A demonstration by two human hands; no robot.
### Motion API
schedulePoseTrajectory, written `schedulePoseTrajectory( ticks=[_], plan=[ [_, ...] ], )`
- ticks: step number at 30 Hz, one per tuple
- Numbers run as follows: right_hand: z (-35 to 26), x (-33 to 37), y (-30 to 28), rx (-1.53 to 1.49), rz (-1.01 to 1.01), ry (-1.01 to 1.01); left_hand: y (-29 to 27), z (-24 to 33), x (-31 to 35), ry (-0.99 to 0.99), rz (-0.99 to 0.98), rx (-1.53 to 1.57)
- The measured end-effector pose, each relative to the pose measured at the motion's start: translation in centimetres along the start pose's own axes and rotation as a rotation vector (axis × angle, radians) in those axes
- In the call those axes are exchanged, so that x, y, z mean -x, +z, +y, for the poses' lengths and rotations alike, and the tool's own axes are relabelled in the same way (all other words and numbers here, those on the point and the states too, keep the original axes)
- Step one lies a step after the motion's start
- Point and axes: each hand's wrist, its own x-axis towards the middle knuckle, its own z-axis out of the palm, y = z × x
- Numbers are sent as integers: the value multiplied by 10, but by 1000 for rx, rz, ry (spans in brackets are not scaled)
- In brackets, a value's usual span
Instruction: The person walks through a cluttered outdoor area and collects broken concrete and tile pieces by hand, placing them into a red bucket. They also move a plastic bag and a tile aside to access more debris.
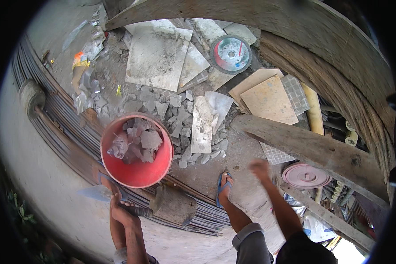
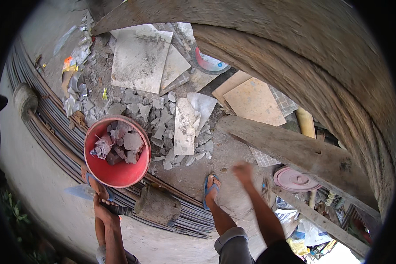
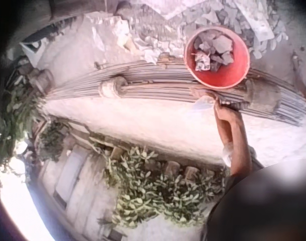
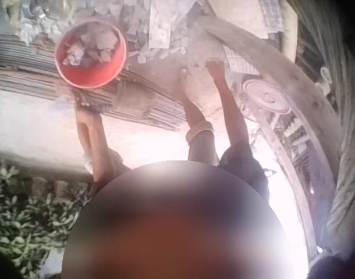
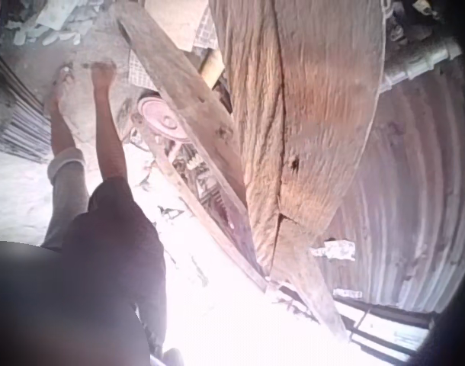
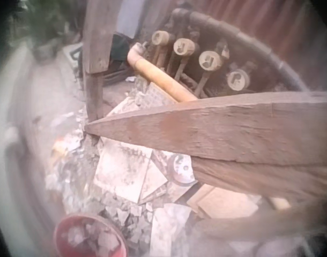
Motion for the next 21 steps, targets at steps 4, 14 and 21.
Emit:
schedulePoseTrajectory(
  ticks=[4, 14, 21],
  plan=[
    [-149, -55, 153, -700, 22, 369, 12, 17, 7, 97, 10, -89],
    [-223, 80, -119, -90, -84, 21, 2, 13, -6, -16, 59, -22],
    [-84, 134, -263, 202, 223, 49, 9, 2, -4, 76, -4, -26]
  ],
)
